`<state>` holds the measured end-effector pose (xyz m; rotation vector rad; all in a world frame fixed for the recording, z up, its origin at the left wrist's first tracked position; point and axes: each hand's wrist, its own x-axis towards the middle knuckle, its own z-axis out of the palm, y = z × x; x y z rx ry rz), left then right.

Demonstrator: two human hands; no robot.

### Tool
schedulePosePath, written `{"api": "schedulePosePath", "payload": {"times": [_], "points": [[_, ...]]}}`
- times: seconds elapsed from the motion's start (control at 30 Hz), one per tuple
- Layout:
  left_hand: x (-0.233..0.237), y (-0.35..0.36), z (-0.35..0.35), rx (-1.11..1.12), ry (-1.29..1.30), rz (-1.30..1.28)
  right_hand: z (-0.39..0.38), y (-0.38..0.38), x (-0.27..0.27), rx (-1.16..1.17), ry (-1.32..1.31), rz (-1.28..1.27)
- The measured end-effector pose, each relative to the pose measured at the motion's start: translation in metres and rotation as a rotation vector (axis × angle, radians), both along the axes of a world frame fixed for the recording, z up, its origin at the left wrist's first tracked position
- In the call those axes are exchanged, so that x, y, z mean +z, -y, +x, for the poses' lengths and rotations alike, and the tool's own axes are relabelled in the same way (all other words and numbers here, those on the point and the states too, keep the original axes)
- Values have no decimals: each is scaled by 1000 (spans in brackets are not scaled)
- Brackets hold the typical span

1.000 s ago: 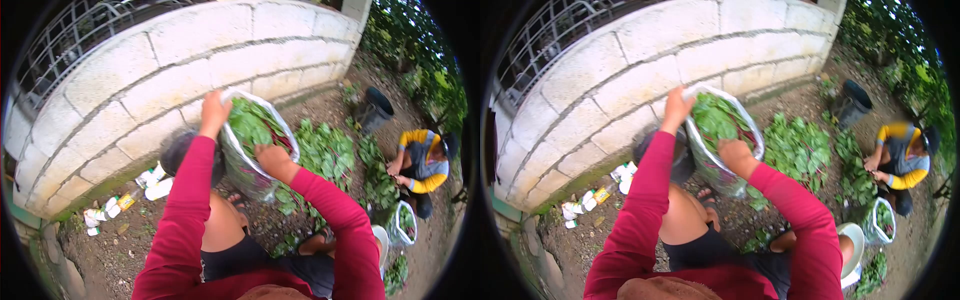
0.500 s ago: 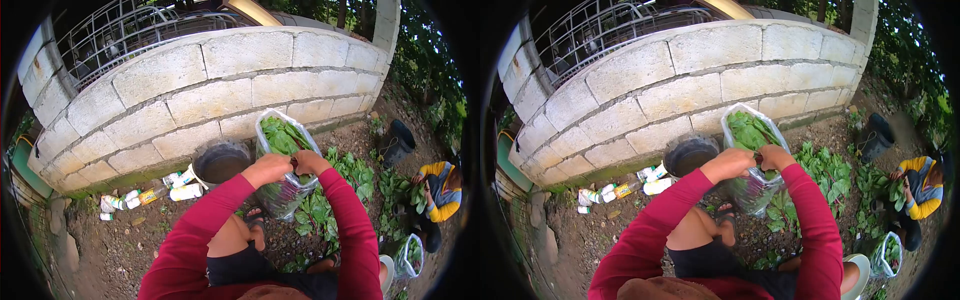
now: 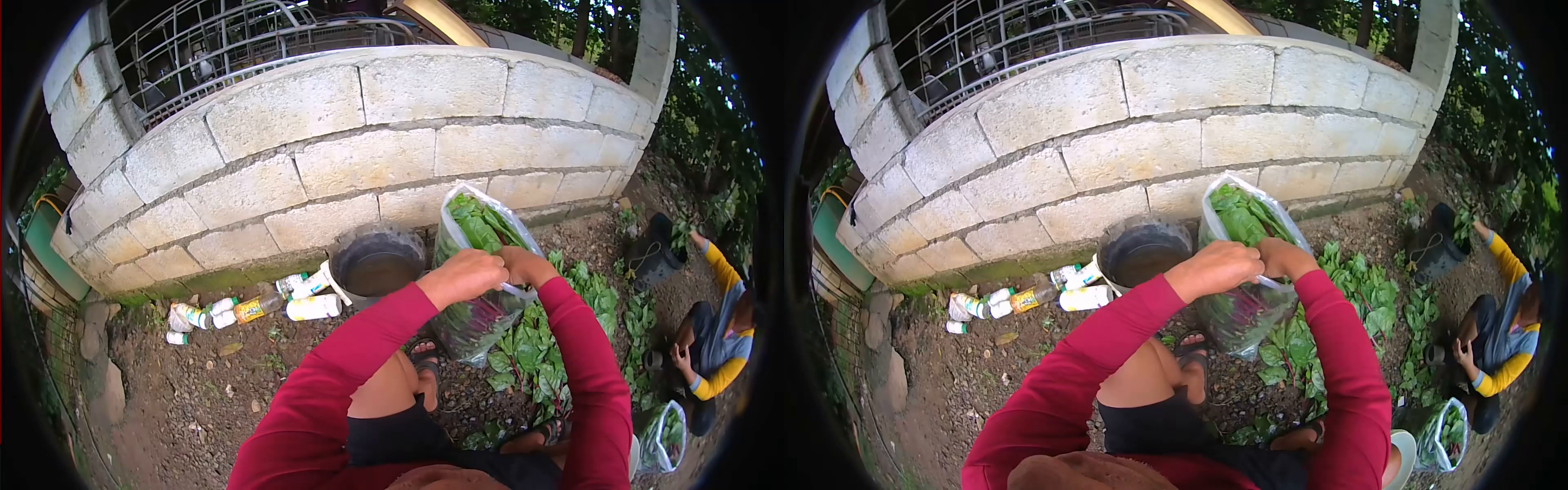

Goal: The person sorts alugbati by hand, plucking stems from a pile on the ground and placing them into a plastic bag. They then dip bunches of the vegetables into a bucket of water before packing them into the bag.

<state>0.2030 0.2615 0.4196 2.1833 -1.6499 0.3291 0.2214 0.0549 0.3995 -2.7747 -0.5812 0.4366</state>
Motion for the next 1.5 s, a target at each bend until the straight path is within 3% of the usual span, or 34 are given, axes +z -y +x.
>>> {"api": "schedulePosePath", "payload": {"times": [0.07, 0.17, 0.27, 0.43, 0.47, 0.67, 0.8, 0.87, 1.03, 1.23, 1.3, 1.5], "points": [[0, -5, 1, -58, -38, -25, -3, -2, 3, 119, -4, 118], [10, -10, -3, -120, -73, -30, -23, -12, -3, 109, -199, 212], [8, -10, -6, -125, -90, 44, -46, -10, -45, 112, -191, 171], [21, -7, 1, -107, -149, 74, -42, -8, -38, 135, -121, 221], [29, -9, 0, -59, -177, 113, -42, -5, -21, 96, -189, 149], [54, -2, -5, 53, -322, 149, -79, 28, 33, -434, -156, 844], [68, 29, -19, -1, -178, -54, -122, 97, 45, -414, 189, 704], [63, 52, -28, -33, -146, -89, -153, 131, 40, -539, 113, 771], [51, 106, -57, -191, -134, -64, -237, 172, 36, -767, 76, 414], [27, 151, -91, -340, -70, -25, -291, 194, 2, -723, 281, 291], [22, 159, -104, -380, 8, 5, -301, 195, 6, -715, 266, 257], [-8, 169, -147, -475, -108, 55, -318, 202, 1, -672, 172, 237]]}}
